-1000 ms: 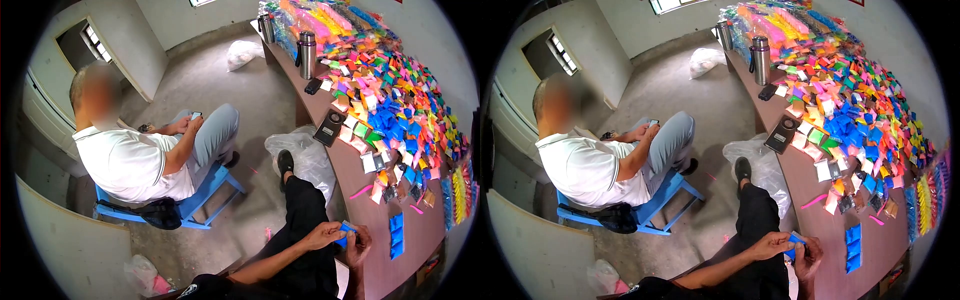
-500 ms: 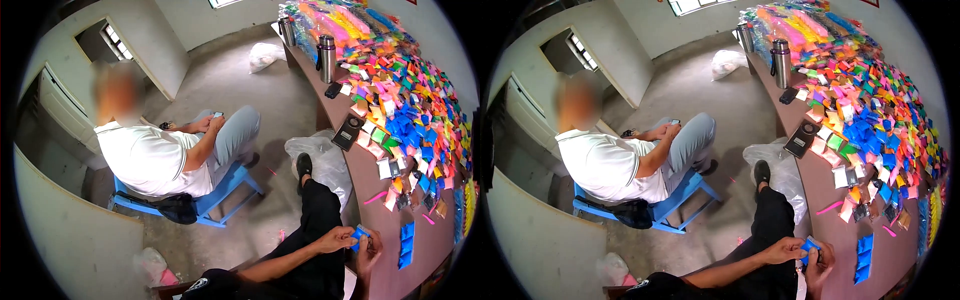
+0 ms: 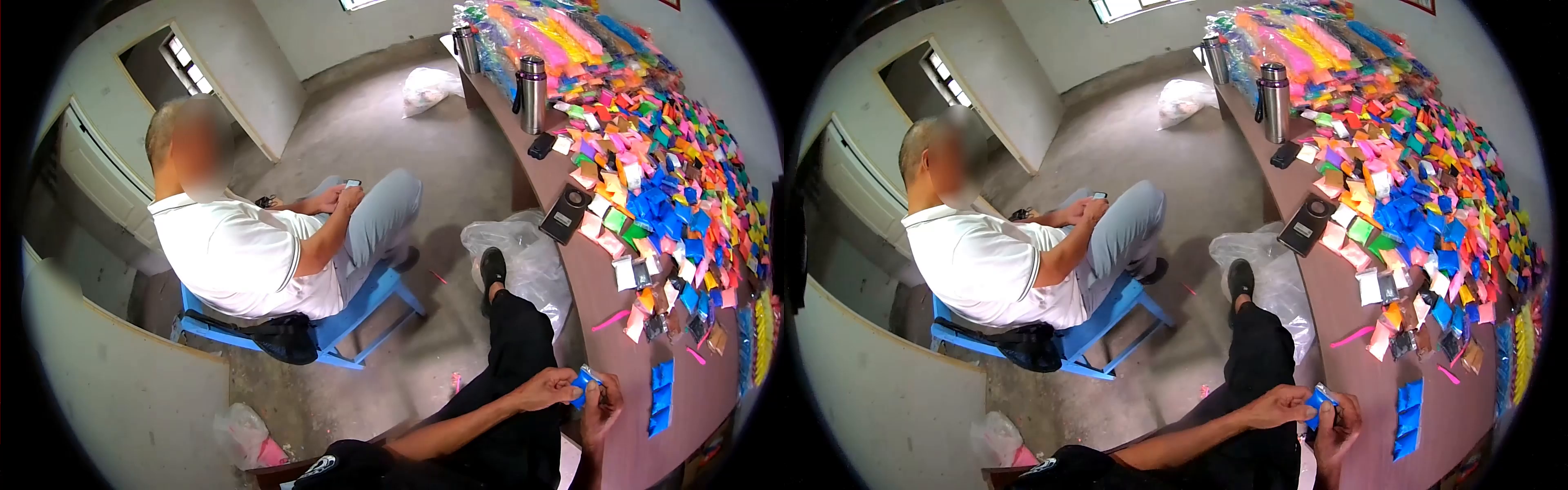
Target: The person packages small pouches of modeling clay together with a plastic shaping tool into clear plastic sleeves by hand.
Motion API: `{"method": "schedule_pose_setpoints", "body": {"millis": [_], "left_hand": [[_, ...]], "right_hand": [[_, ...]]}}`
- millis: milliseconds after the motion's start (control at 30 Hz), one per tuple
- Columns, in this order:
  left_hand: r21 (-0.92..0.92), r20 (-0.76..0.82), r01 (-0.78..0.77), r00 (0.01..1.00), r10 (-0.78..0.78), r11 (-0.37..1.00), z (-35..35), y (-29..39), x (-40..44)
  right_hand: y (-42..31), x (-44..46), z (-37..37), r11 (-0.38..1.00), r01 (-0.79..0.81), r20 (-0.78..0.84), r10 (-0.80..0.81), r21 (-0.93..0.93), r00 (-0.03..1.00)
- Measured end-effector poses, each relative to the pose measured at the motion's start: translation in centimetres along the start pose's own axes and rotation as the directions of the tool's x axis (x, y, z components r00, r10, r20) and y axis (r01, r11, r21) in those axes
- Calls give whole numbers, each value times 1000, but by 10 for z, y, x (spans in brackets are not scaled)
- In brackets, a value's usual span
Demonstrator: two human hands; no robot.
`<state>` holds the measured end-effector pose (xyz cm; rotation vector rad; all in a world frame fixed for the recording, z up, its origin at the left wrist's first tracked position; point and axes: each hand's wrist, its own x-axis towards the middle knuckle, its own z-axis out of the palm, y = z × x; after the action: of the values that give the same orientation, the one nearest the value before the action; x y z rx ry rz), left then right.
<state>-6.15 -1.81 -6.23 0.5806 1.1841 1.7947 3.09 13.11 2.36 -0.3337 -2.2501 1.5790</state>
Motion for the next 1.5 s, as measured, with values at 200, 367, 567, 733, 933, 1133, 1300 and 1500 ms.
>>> {"method": "schedule_pose_setpoints", "body": {"millis": [200, 367, 567, 733, 933, 1133, 1300, 1500], "left_hand": [[-127, -19, -78, 997, 76, 989, 7, -6, 4], [-133, -45, -123, 992, 118, 983, 3, -3, 1], [-48, -110, -153, 983, 147, 987, 0, -16, -4], [-78, -264, -25, 964, 4, 997, 3, -7, -10], [-38, -320, -72, 946, 56, 997, 13, 11, -11], [-60, -308, -50, 951, 29, 997, 31, 34, -13], [45, -235, 4, 972, 7, 999, 44, 44, -12], [50, -166, -29, 985, 37, 998, 64, 49, 5]], "right_hand": [[6, -1, -4, 998, -26, 49, 23, 65, 999], [13, -2, 1, 997, 66, 28, -67, 47, 997], [9, -1, 1, 998, 58, -2, -58, -18, 998], [23, -2, 3, 991, 62, -61, -70, -116, 996], [3, 1, 2, 981, 124, -72, -136, -151, 988], [3, -7, -4, 995, 24, -88, -33, -101, 996], [2, -13, -21, 995, 35, -126, -46, -89, 991], [6, -23, -46, 995, -82, -42, 85, 62, 996]]}}
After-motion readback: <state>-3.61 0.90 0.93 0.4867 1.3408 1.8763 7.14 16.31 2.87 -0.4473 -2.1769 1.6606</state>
